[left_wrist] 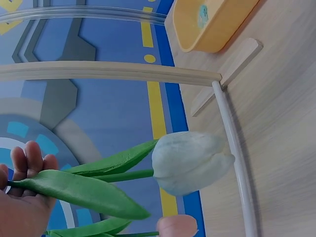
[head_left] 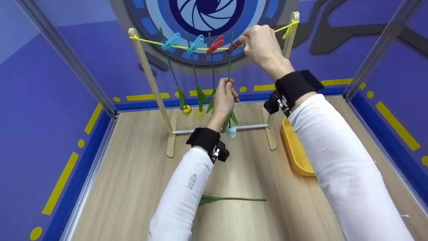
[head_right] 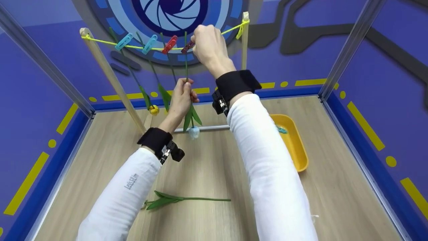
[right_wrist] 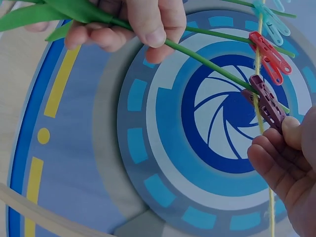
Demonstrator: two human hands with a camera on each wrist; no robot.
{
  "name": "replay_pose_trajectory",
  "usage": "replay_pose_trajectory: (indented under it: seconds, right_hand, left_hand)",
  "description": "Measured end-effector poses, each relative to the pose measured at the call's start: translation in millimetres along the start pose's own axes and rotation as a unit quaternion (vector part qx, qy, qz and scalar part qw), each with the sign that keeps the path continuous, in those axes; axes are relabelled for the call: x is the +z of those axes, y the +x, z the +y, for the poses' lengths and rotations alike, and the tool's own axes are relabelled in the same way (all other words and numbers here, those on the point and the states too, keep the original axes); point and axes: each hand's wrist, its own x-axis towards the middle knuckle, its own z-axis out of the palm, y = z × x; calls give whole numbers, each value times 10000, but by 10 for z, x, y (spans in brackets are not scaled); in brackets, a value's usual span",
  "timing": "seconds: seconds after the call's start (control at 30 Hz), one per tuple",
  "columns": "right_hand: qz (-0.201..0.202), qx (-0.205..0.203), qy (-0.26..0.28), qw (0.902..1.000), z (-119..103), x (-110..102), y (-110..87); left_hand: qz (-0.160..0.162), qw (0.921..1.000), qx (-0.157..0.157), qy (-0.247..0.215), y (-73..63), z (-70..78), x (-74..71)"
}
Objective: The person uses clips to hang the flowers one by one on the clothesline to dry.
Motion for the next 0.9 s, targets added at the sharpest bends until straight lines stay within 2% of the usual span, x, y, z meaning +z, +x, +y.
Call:
replay_pose_trajectory:
  seconds: [0.13, 0.3, 0.63, 0.9]
  right_hand:
    - [-79, -200, -206, 9996, -30, -31, 7]
    - [-301, -240, -319, 9988, -46, -54, 20]
    - [-745, -367, -153, 9964, -1, -61, 18]
    - [-572, -664, -418, 9953, -28, -101, 24]
  left_hand:
    - [19, 10000, -8, 0, 2, -2, -11]
    - [62, 10000, -37, -40, -1, -11, -16]
    - [51, 9998, -85, 188, -12, 0, -53]
    - [76, 9995, -51, 318, -7, 38, -38]
